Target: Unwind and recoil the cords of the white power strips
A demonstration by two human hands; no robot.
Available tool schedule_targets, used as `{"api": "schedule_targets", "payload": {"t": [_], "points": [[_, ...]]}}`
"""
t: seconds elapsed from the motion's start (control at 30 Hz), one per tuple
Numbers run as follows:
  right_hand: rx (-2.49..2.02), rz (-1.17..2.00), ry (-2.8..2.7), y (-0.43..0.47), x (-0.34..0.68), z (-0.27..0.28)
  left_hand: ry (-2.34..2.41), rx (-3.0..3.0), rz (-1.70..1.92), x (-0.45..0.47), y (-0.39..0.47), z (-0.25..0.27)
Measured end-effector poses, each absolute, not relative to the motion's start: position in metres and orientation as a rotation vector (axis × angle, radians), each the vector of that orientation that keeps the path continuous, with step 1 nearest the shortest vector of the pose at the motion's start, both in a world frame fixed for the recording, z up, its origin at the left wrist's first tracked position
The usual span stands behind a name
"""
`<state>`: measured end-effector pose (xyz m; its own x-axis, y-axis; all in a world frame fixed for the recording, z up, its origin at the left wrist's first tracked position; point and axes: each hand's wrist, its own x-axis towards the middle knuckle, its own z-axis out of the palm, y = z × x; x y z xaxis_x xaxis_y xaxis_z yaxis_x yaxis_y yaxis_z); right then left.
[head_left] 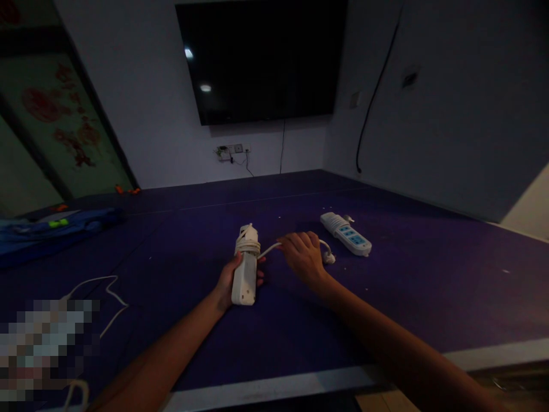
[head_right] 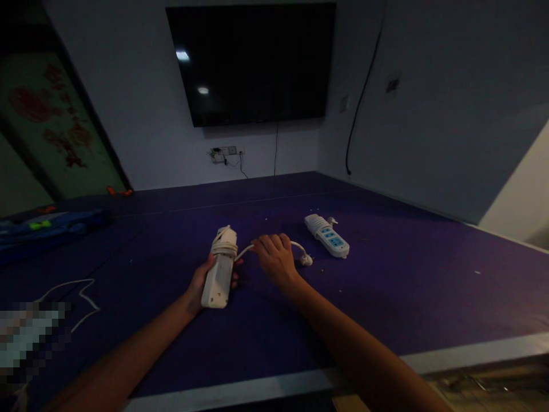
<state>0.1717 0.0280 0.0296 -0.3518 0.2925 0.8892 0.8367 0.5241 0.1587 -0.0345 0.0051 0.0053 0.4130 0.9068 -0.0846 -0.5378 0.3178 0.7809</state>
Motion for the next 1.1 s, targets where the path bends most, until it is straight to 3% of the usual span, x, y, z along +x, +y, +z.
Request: {"api": "schedule_targets", "payload": {"t": [0.77,1.1], "points": [[-1.064,-0.615,-2.028,0.021,0.166,0.03,0.78,0.522,1.209,-0.033,0.002,0.013],[-1.427,-0.441,-2.188,-0.008,0.141,0.031,0.778,0.488,1.285,-0.039,0.008,0.01]]}}
